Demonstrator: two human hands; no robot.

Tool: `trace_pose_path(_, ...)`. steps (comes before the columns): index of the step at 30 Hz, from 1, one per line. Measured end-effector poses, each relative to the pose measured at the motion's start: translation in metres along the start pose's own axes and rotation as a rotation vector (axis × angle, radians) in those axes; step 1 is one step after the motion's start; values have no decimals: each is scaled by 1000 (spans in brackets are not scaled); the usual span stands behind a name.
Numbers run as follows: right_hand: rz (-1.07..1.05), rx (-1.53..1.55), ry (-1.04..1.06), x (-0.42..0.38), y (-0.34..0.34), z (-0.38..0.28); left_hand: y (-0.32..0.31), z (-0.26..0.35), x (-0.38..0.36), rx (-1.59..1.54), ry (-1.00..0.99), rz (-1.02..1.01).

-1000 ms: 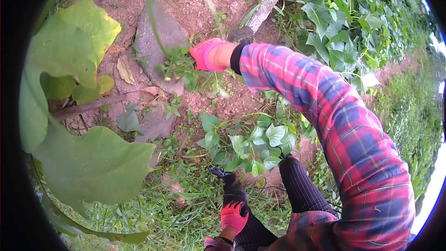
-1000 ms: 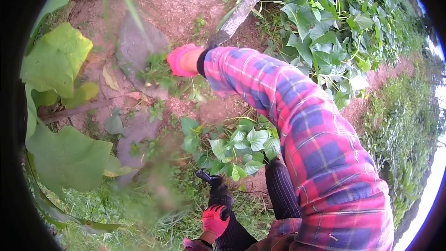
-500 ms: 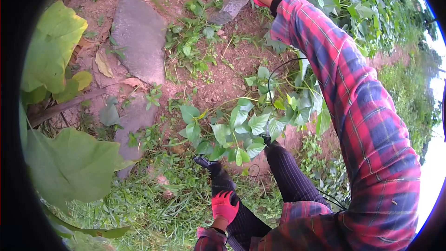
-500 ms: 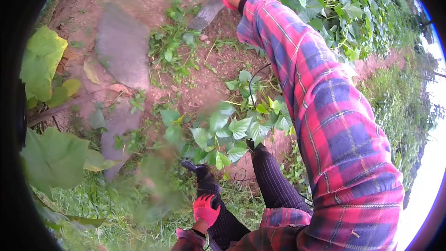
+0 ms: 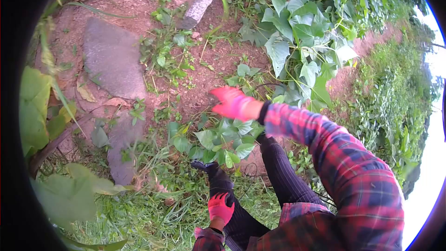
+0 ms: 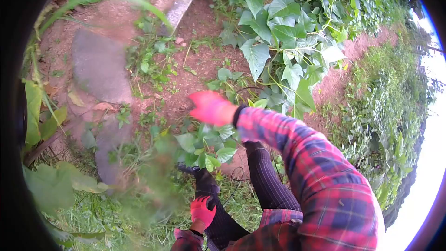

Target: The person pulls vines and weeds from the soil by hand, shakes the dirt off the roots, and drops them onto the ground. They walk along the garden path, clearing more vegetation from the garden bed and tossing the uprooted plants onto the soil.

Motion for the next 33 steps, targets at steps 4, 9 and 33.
trace_pose_path(4,148,-801,-186,-15,98,129,-7,-1,3,-30,-18,-42)
trace_pose_path(9,-432,-923,-493,-57,136,197,-2,7,6,56,-10,23)
trace_pose_path(33,-199,-761,245,-196,146,-34,298,105,-85,73,-486,138)
Point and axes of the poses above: each hand's wrist, its own x-axis towards the middle knuckle, its own y-axis out of the back of the hand, z = x × y, the point moved 7 cm from there along x, towards the middle knuckle, and after that the axes turned 14 degrees about x, right-handed, at the moved point
